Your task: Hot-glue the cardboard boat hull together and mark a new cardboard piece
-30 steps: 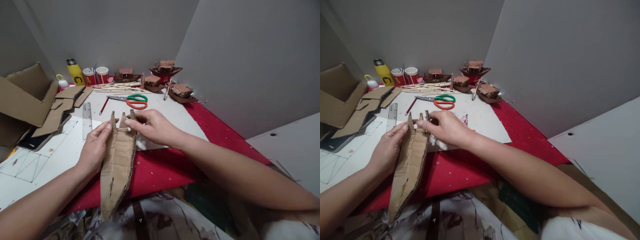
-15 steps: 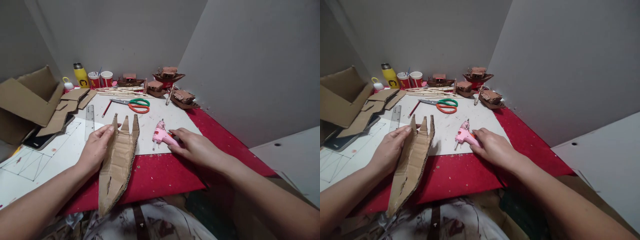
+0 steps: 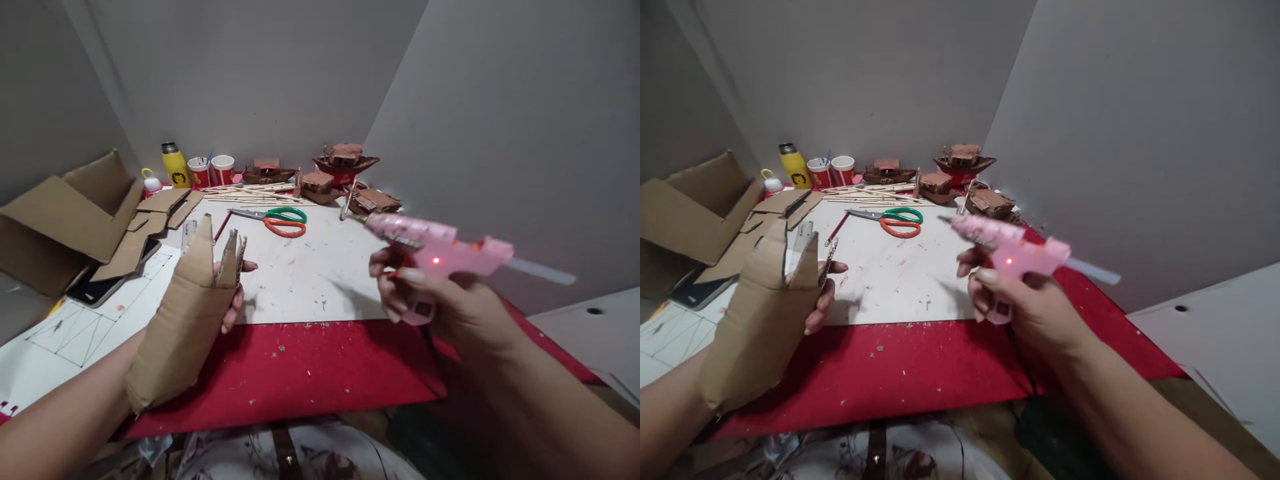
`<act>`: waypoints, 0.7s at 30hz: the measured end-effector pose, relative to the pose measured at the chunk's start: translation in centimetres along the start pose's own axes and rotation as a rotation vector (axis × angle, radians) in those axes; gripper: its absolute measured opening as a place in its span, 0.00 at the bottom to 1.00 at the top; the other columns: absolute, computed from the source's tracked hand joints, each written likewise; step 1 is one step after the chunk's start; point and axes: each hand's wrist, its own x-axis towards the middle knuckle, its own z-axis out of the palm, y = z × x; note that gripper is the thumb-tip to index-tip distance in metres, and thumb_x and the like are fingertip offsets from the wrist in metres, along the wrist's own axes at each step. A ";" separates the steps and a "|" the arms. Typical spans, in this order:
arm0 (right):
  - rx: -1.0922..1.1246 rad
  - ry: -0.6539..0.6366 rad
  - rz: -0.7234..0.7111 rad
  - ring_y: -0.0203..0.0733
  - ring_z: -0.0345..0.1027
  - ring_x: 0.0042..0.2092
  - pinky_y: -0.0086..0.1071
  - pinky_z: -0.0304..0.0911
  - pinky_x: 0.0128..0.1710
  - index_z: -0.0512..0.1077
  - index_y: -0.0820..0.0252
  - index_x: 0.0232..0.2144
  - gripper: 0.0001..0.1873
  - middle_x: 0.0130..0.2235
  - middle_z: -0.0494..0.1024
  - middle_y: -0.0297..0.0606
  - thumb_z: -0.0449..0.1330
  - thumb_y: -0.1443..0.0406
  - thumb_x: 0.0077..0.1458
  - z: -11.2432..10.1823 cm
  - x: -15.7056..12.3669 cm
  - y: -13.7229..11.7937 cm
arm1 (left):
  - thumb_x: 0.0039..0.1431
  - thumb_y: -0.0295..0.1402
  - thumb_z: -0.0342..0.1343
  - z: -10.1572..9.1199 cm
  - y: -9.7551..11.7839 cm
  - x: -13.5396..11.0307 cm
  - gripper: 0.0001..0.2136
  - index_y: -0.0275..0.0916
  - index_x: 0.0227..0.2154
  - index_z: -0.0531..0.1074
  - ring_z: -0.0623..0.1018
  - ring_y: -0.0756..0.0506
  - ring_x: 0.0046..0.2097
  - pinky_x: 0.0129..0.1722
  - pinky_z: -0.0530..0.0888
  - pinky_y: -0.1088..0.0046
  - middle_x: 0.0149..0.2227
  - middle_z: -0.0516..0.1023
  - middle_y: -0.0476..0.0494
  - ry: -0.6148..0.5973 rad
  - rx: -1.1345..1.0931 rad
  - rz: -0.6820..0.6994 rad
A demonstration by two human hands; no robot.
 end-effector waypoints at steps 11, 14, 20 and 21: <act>-0.369 -0.580 -0.447 0.46 0.59 0.63 0.43 0.56 0.63 0.67 0.49 0.59 0.21 0.62 0.67 0.35 0.53 0.59 0.65 6.1 1.8 -1.5 | 0.63 0.35 0.51 -1.3 -0.7 -0.1 0.09 0.37 0.39 0.74 0.75 0.49 0.23 0.20 0.73 0.75 0.27 0.77 0.45 -0.224 -0.086 -0.004; -0.380 -0.596 -0.435 0.44 0.57 0.64 0.42 0.52 0.65 0.65 0.48 0.60 0.22 0.63 0.65 0.33 0.50 0.58 0.66 6.5 2.3 -0.8 | 0.64 0.35 0.51 -1.7 -0.6 0.2 0.08 0.38 0.35 0.73 0.76 0.49 0.22 0.21 0.74 0.74 0.27 0.77 0.46 -0.272 -0.066 -0.045; -0.322 -0.549 -0.383 0.47 0.60 0.62 0.43 0.58 0.62 0.67 0.51 0.59 0.22 0.61 0.69 0.35 0.51 0.56 0.65 6.5 2.6 0.3 | 0.64 0.37 0.49 -2.2 -1.0 0.6 0.09 0.38 0.37 0.71 0.76 0.48 0.22 0.20 0.74 0.74 0.27 0.77 0.46 -0.266 -0.045 -0.036; -0.320 -0.550 -0.384 0.47 0.61 0.62 0.43 0.59 0.62 0.68 0.51 0.58 0.22 0.60 0.70 0.36 0.51 0.56 0.65 6.5 2.6 0.3 | 0.64 0.37 0.50 -2.1 -1.1 0.6 0.09 0.38 0.38 0.70 0.76 0.48 0.21 0.20 0.74 0.74 0.27 0.77 0.46 -0.258 -0.039 -0.037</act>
